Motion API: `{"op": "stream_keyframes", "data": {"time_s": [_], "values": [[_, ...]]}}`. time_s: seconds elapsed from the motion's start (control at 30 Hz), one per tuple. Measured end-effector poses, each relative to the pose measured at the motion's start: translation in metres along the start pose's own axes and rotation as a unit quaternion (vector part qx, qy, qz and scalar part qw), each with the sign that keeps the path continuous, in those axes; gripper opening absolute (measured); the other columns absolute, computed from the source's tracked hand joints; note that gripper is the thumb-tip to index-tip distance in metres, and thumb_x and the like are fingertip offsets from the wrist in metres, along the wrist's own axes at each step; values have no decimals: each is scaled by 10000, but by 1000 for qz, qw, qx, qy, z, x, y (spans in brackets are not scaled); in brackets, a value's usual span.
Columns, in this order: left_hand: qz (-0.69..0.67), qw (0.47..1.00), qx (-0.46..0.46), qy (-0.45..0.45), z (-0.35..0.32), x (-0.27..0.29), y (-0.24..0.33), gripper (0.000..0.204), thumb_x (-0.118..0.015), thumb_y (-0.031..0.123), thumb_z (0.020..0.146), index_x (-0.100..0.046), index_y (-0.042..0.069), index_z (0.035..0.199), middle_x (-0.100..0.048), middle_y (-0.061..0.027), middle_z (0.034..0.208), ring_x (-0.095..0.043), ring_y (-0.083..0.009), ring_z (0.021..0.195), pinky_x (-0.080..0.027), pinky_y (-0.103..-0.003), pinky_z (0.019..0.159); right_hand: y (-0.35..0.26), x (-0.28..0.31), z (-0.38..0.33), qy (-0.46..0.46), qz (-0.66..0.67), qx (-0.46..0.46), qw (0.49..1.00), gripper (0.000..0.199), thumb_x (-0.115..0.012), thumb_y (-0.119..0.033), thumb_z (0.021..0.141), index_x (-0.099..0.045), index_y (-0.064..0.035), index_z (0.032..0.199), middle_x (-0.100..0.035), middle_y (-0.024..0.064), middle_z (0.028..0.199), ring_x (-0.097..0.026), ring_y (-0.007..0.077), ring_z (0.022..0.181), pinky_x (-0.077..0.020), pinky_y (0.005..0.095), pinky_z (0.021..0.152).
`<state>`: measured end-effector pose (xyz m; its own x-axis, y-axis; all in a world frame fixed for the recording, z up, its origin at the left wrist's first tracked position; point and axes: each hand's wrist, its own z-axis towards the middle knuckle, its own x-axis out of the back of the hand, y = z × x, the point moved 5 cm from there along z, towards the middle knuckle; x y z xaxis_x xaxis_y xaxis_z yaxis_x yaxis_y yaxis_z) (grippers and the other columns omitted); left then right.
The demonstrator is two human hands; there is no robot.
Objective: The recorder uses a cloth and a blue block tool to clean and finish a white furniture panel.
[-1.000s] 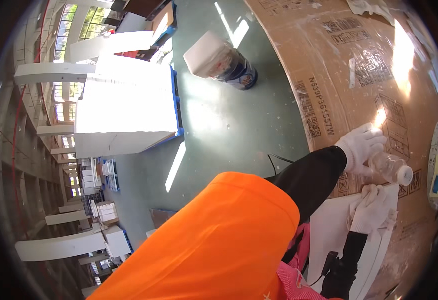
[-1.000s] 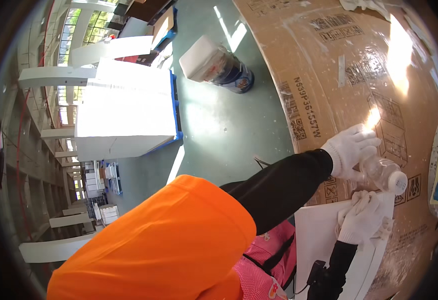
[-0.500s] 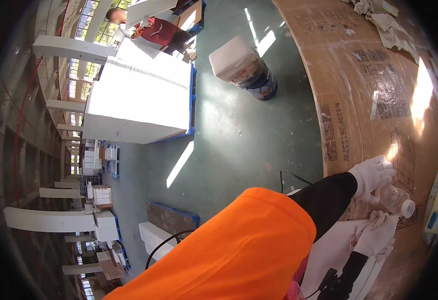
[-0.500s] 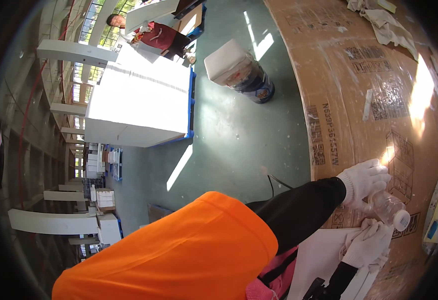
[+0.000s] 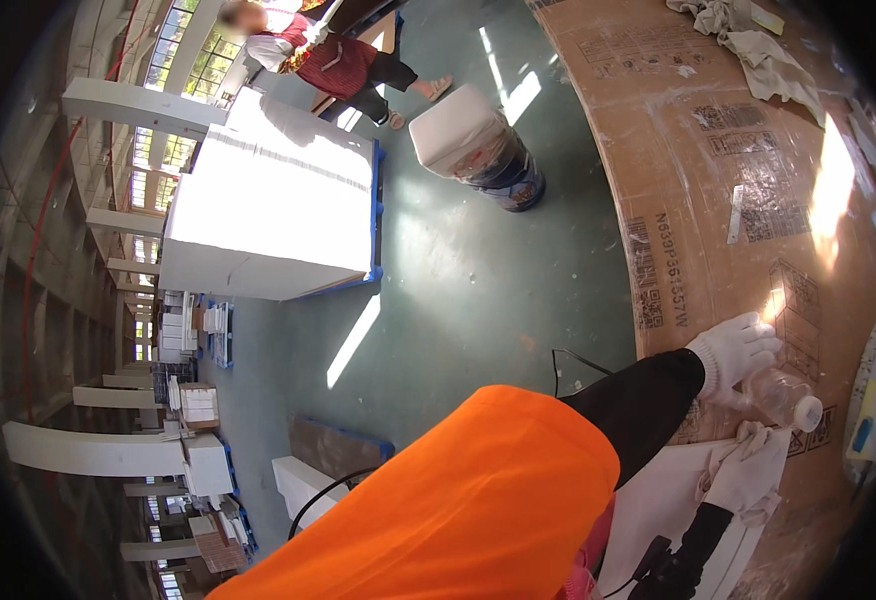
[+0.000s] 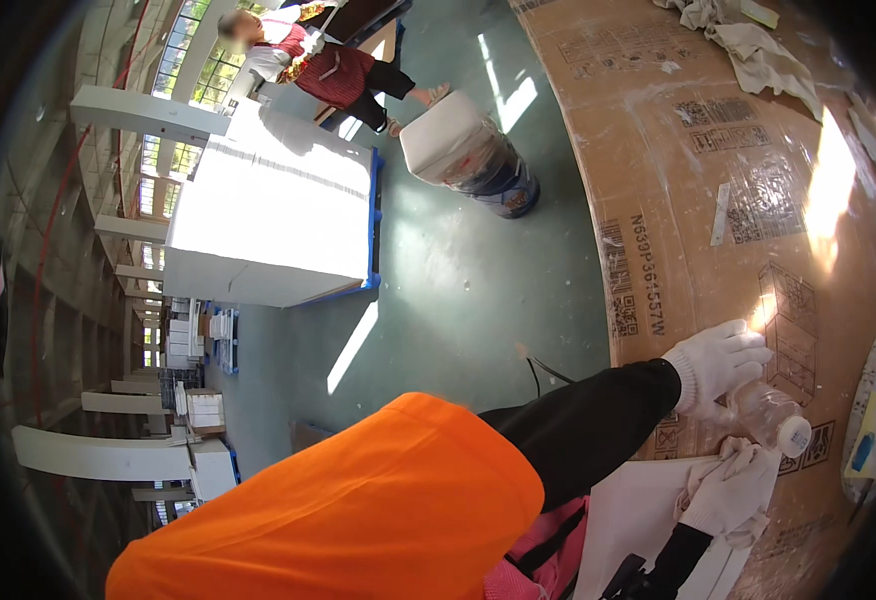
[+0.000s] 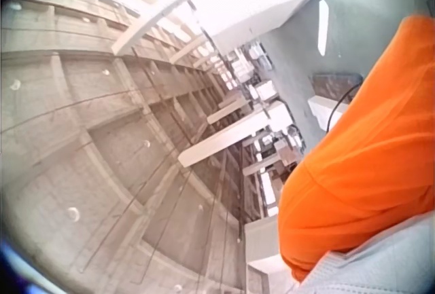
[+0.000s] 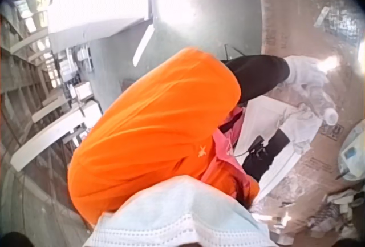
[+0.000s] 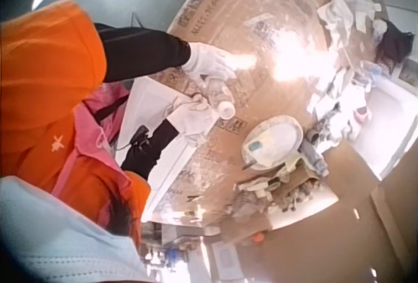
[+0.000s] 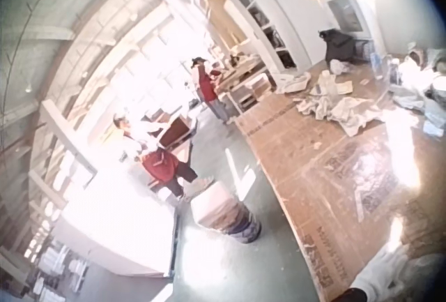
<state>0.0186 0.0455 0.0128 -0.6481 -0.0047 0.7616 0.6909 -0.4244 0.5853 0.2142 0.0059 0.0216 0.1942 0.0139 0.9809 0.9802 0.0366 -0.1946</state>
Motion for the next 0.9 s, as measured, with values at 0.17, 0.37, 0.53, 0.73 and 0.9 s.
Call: {"op": "stream_keyframes", "data": {"time_s": [0.17,0.37,0.53,0.73,0.9], "values": [[10,1000,-5,-5,2,-6,6,709,-722,521,722,-600,33,1223,-497,-134,1434,-389,-294,1396,-206,-440,1204,-33,-2,-73,-36,-1,149,988,194,-537,-209,966,-547,-36,1053,-564,185,961,-581,411,933,-468,498,752],[49,994,19,-95,12,-11,9,751,-676,542,805,-507,61,1358,-421,-118,1521,-333,-281,1443,-214,-449,1203,19,11,36,-10,16,-83,996,215,-649,-195,872,-532,-82,1013,-549,134,1006,-599,358,955,-494,477,791],[103,984,80,-120,14,4,11,781,-699,505,819,-437,119,1445,-422,-59,1525,-308,-239,1460,-200,-444,1219,33,14,-23,91,-32,-53,994,203,-611,-264,885,-581,-108,1011,-585,138,963,-593,342,905,-471,451,787],[98,982,114,-118,12,-8,8,802,-736,522,790,-459,134,1434,-456,-85,1482,-369,-274,1406,-270,-423,1196,121,29,-162,52,-13,-132,990,148,-615,-229,892,-578,-103,960,-586,125,938,-596,336,863,-469,463,741],[91,980,135,-114,9,-16,8,717,-784,516,746,-576,127,1311,-541,-107,1346,-444,-325,1314,-408,-425,1090,88,29,-79,66,18,-111,992,152,-590,-255,897,-594,-115,955,-584,106,903,-576,314,849,-455,452,714]]}}
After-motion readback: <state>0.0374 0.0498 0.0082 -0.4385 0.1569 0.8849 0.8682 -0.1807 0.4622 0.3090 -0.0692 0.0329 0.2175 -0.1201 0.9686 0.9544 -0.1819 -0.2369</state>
